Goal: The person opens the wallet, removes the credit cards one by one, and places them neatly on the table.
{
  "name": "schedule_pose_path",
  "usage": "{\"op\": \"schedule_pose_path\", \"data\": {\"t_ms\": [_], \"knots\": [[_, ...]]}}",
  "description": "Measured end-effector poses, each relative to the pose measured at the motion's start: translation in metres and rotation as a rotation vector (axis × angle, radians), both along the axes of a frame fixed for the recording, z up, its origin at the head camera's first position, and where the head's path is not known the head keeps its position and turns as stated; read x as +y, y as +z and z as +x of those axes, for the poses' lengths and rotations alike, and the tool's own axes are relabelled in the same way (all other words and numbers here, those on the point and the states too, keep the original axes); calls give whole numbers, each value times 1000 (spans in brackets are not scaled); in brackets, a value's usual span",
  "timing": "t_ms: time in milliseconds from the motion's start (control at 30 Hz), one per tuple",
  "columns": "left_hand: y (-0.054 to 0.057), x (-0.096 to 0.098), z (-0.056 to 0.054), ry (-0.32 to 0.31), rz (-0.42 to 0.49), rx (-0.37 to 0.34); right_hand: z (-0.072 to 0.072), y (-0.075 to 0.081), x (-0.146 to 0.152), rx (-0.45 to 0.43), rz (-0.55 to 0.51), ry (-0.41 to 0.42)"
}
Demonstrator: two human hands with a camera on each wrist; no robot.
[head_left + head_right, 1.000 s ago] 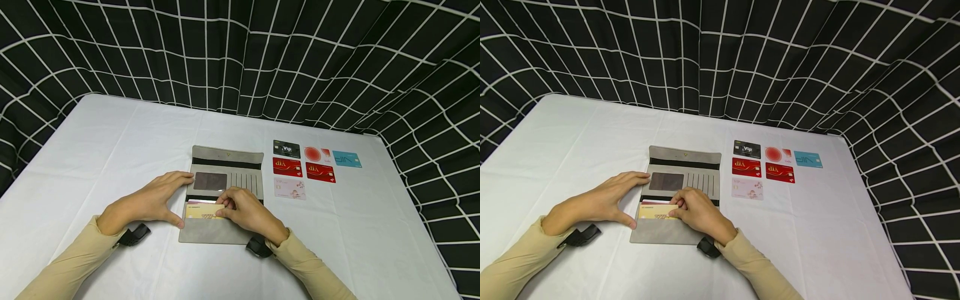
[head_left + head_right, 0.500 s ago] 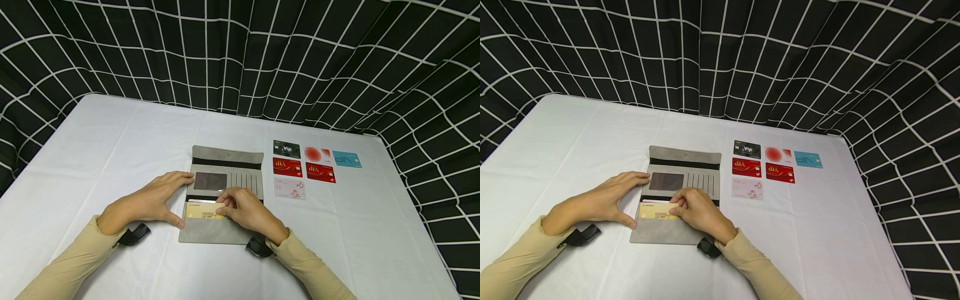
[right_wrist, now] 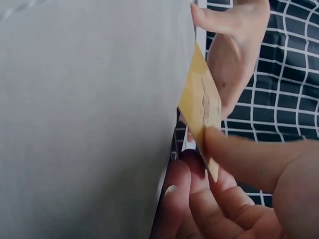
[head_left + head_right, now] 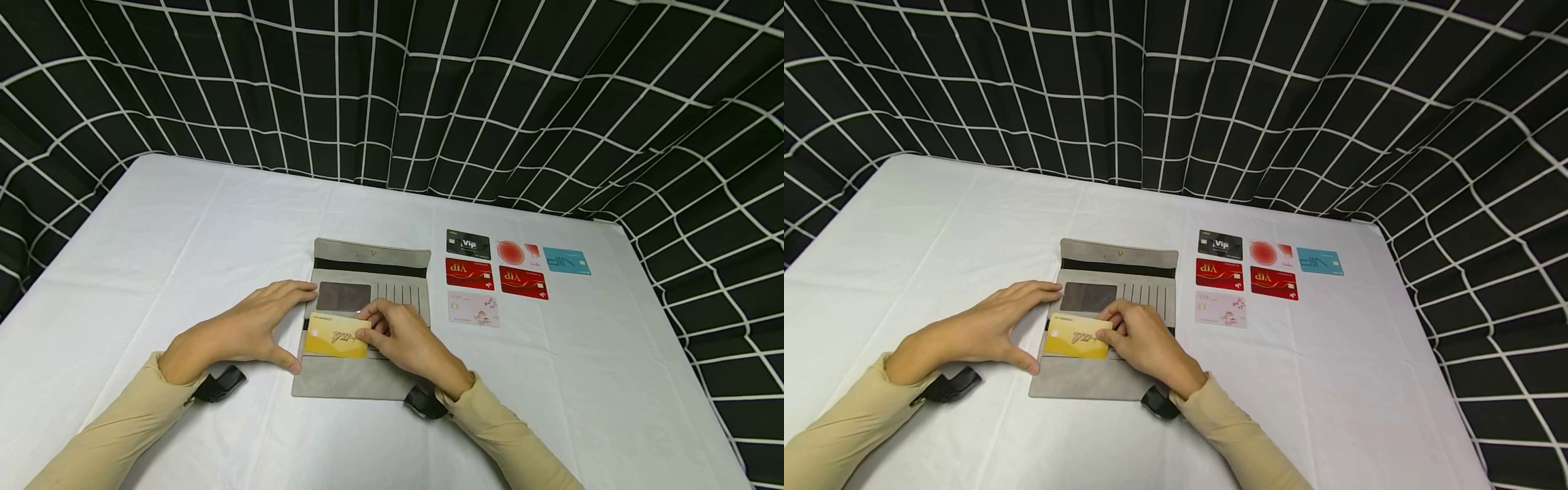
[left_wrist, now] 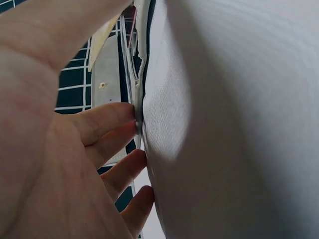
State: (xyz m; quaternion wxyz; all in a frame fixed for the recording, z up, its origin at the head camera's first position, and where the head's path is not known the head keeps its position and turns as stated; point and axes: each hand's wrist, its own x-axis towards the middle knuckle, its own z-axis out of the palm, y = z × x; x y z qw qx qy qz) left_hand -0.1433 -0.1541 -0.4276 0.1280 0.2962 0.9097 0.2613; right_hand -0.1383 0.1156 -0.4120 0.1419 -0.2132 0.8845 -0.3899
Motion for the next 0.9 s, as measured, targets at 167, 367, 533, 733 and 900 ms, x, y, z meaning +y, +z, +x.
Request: {"op": "schedule_pose_path", "data": {"t_ms": [167,367,533,733,900], "knots": [[0,-1,0,3,0,1,2,1,-2,17,-28,30],[2,-2,0,-3,8,8,4,1,-3,62,-32,71],[4,-2,0,-10,14,11,4,3,-2,68,-48,87],[3,-2,-1,-6,12,5,2,6,2,45,-56,76],[2,-2,-1,-4,11,0,1,11,5,30,-53,40]]}}
